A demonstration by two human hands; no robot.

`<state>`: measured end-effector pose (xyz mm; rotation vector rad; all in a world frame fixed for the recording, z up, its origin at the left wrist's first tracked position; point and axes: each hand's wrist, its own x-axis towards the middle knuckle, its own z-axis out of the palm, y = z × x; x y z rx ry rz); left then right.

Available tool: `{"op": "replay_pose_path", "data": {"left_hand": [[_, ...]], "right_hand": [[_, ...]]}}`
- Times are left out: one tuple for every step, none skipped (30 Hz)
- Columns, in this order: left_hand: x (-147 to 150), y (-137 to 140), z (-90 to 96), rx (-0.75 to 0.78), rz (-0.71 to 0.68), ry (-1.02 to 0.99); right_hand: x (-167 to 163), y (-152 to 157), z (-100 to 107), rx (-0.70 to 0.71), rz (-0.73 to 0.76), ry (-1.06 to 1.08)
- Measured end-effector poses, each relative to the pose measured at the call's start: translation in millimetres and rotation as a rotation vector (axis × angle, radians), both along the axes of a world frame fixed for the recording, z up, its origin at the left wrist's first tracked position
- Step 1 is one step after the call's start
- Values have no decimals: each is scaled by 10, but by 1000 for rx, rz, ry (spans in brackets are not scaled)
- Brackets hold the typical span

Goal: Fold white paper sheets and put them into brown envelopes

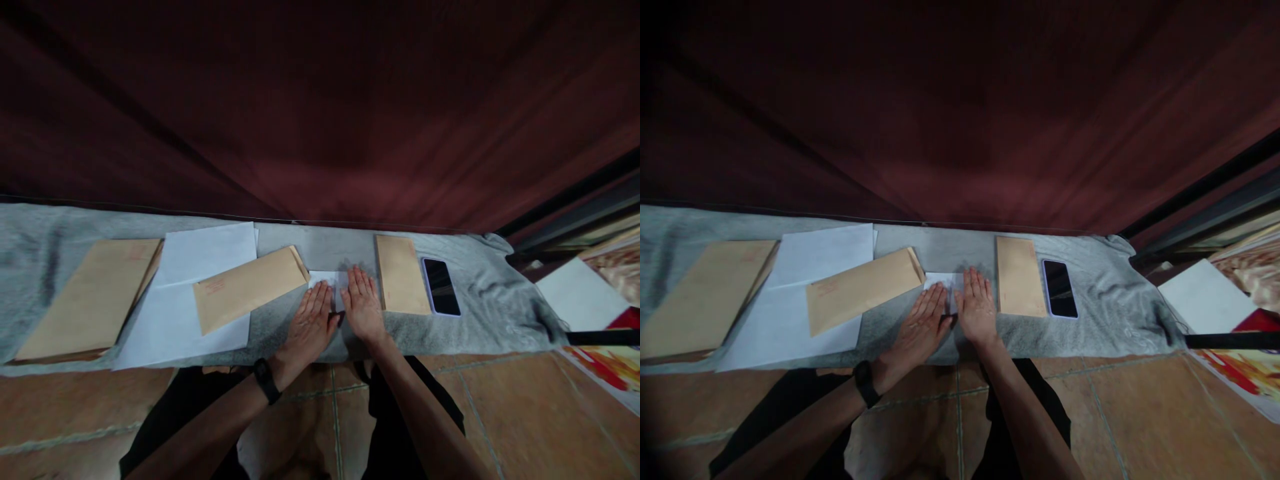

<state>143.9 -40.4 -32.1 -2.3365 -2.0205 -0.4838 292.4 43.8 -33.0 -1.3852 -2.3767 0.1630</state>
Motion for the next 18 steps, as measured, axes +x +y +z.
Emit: {"op": "replay_pose_path", "data": {"left_hand": [[14, -13, -2, 1, -28, -2], [27, -26, -8, 0, -53, -5], [38, -37, -17, -4, -72, -8], [46, -45, -28, -8, -86, -11], [52, -51, -39, -14, -96, -14], [55, -53, -47, -21, -103, -14], [55, -54, -51, -25, -105, -14], [55, -54, -51, -28, -103, -13], [53, -53, -48, -28, -101, -12], [51, -54, -42, -27, -96, -10], [49, -55, -34, -25, -92, -8], [47, -57, -27, -23, -88, -5], [43, -60, -22, -23, -84, -1], [39, -63, -17, -23, -80, 4], [33, -65, -14, -23, -77, 9], [26, -67, -12, -23, -74, 15], [18, -69, -11, -22, -71, 19], [8, -70, -9, -21, -67, 20]], "right_hand": [[-18, -12, 16, -19, 44, 2], [-36, -27, 27, -43, 89, 2], [-53, -43, 30, -67, 131, -2], [-66, -59, 29, -88, 164, -8], [-75, -73, 23, -102, 188, -16], [-78, -84, 16, -110, 201, -27], [-77, -91, 8, -112, 201, -38], [-71, -95, 2, -112, 194, -49], [-62, -95, -3, -110, 183, -61], [-51, -92, -6, -108, 171, -72], [-40, -88, -9, -104, 159, -82], [-29, -83, -11, -99, 150, -91], [-20, -78, -14, -94, 142, -100], [-13, -73, -17, -88, 135, -108], [-6, -68, -22, -82, 130, -114], [-1, -63, -26, -78, 124, -120], [2, -58, -32, -74, 118, -123], [5, -54, -37, -71, 109, -125]]}}
